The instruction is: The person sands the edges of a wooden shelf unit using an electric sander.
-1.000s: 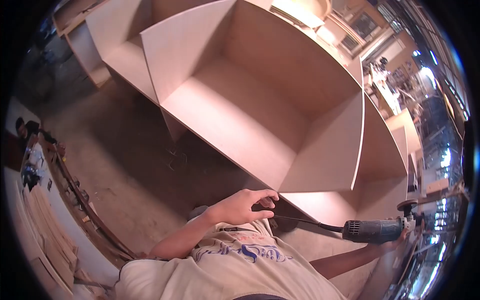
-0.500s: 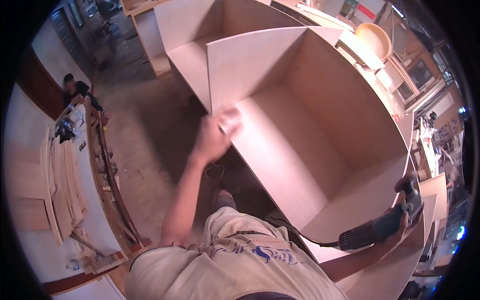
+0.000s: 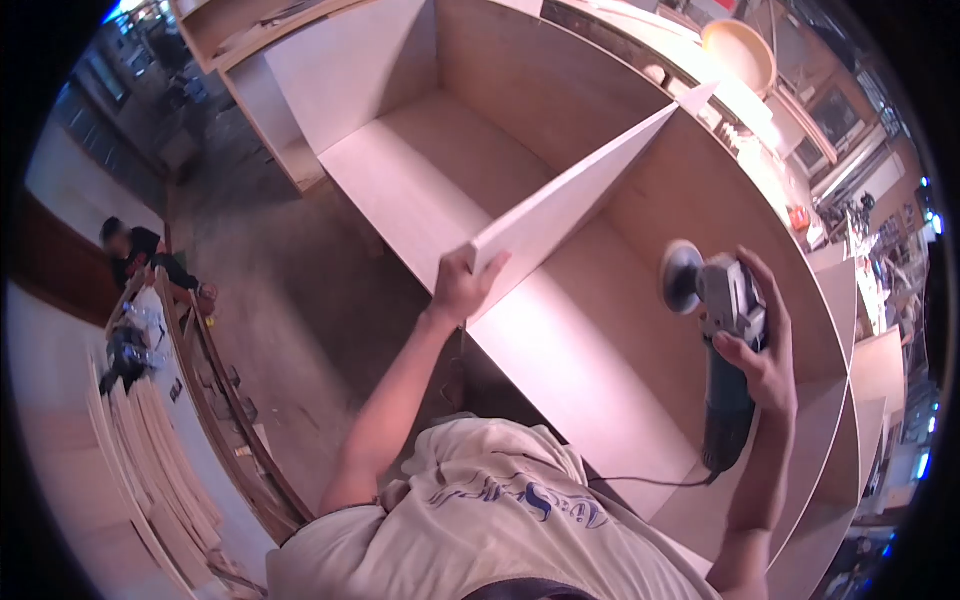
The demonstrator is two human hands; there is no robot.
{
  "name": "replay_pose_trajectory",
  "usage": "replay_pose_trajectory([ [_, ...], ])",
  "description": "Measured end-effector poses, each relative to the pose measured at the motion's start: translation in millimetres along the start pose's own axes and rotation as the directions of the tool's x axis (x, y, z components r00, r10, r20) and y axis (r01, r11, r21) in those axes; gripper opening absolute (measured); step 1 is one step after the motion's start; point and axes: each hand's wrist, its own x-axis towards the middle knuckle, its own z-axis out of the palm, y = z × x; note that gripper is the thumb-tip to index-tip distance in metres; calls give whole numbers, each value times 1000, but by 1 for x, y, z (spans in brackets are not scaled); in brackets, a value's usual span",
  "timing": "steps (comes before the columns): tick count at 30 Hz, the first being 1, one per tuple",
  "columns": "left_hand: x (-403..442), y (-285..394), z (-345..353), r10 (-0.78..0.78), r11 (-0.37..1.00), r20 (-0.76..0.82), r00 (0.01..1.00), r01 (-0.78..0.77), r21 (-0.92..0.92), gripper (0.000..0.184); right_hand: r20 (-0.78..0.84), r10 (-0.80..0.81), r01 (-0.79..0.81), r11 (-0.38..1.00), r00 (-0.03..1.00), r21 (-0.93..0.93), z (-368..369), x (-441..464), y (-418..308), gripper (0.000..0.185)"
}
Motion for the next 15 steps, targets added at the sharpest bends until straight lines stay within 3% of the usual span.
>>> replay_pose_trajectory([
  [1,-2,-3,-2,-32,999,74,997,33,-8,27,50,-19,20,1000,999,-19,10,17,-10,93],
  [5,3,-8,-6,138,990,116,984,-140,7,34,296,-20,34,999,955,-41,58,79,-50,87],
  [9,8,-3,-6,219,975,116,969,-214,-59,38,476,-54,102,992,878,-75,95,108,-71,83],
  [13,5,-7,-1,175,951,94,980,-143,-273,44,650,-58,194,971,757,-139,122,127,-80,87],
  [15,-4,-18,6,-80,896,213,974,164,-414,47,687,-79,221,968,722,-121,131,129,-79,85],
])
